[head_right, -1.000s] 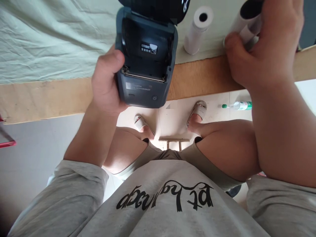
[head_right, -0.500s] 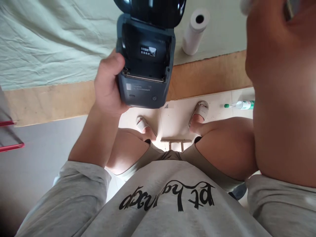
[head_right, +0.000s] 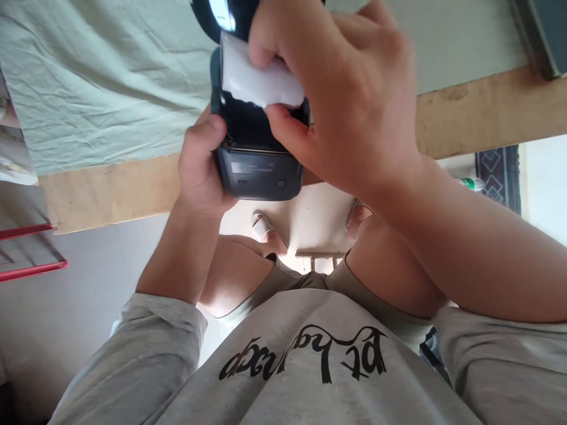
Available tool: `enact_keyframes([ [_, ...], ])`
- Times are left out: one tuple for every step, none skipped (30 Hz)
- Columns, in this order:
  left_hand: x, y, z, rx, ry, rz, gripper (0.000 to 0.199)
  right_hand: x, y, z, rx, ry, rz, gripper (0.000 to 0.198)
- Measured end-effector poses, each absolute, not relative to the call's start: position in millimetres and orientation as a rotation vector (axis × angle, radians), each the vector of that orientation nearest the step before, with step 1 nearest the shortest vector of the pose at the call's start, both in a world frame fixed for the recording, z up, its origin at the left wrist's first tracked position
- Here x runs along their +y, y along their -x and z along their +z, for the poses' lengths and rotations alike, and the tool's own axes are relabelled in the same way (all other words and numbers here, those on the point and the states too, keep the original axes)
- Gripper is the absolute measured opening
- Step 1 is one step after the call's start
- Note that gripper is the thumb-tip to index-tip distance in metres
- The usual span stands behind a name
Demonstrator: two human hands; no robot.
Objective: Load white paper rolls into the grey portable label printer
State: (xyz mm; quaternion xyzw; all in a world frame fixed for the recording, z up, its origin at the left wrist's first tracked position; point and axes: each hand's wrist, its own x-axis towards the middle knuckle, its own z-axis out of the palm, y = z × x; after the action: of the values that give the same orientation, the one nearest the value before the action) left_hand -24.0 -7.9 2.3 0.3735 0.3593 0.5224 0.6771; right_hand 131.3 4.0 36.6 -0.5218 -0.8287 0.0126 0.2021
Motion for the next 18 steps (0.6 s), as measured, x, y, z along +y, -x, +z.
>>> enact_keyframes([
  [-8, 25, 3, 0.812, -0.835, 1.166, 0.01, 4, -133, 36, -2.337, 1.439, -0.01, 0.034],
  [-8, 25, 4, 0.811, -0.831, 1.158, 0.01, 5, -135, 34, -2.338, 1.441, -0.016, 0.034],
  [-8, 26, 4, 0.805, -0.829, 1.15, 0.01, 6, -136, 32, -2.337, 1.442, -0.035, 0.034],
  [-8, 27, 4, 0.795, -0.831, 1.146, 0.01, 7, -136, 29, -2.34, 1.424, -0.073, 0.031],
  [-8, 27, 4, 0.785, -0.837, 1.144, 0.011, 7, -136, 27, -2.349, 1.399, -0.117, 0.029],
  [-8, 28, 4, 0.777, -0.843, 1.142, 0.011, 8, -136, 25, -2.355, 1.372, -0.164, 0.027],
  [-8, 28, 4, 0.774, -0.845, 1.139, 0.011, 7, -135, 23, -2.35, 1.342, -0.209, 0.025],
  [-9, 27, 3, 0.769, -0.847, 1.14, 0.012, 6, -134, 22, -2.334, 1.312, -0.245, 0.023],
  [-9, 26, 3, 0.757, -0.851, 1.15, 0.013, 5, -134, 21, -2.319, 1.287, -0.262, 0.021],
  [-10, 25, 3, 0.736, -0.855, 1.177, 0.015, 3, -133, 20, -2.304, 1.259, -0.27, 0.021],
  [-11, 24, 3, 0.707, -0.862, 1.213, 0.018, 1, -132, 20, -2.291, 1.23, -0.268, 0.021],
  [-11, 23, 3, 0.677, -0.872, 1.252, 0.022, -2, -132, 20, -2.291, 1.202, -0.262, 0.02],
  [-12, 23, 3, 0.647, -0.891, 1.286, 0.026, -4, -131, 19, -2.309, 1.176, -0.25, 0.02],
  [-12, 24, 3, 0.628, -0.912, 1.297, 0.029, -6, -131, 19, -2.335, 1.16, -0.241, 0.02],
  [-11, 25, 3, 0.613, -0.944, 1.278, 0.032, -8, -131, 18, -2.359, 1.154, -0.236, 0.019],
  [-11, 27, 3, 0.609, -0.977, 1.25, 0.036, -9, -131, 18, -2.381, 1.147, -0.238, 0.019],
  [-10, 29, 3, 0.612, -0.999, 1.223, 0.04, -9, -131, 17, -2.404, 1.132, -0.239, 0.02],
  [-9, 31, 2, 0.64, -0.98, 1.186, 0.046, -9, -131, 17, -2.415, 1.104, -0.239, 0.021],
])
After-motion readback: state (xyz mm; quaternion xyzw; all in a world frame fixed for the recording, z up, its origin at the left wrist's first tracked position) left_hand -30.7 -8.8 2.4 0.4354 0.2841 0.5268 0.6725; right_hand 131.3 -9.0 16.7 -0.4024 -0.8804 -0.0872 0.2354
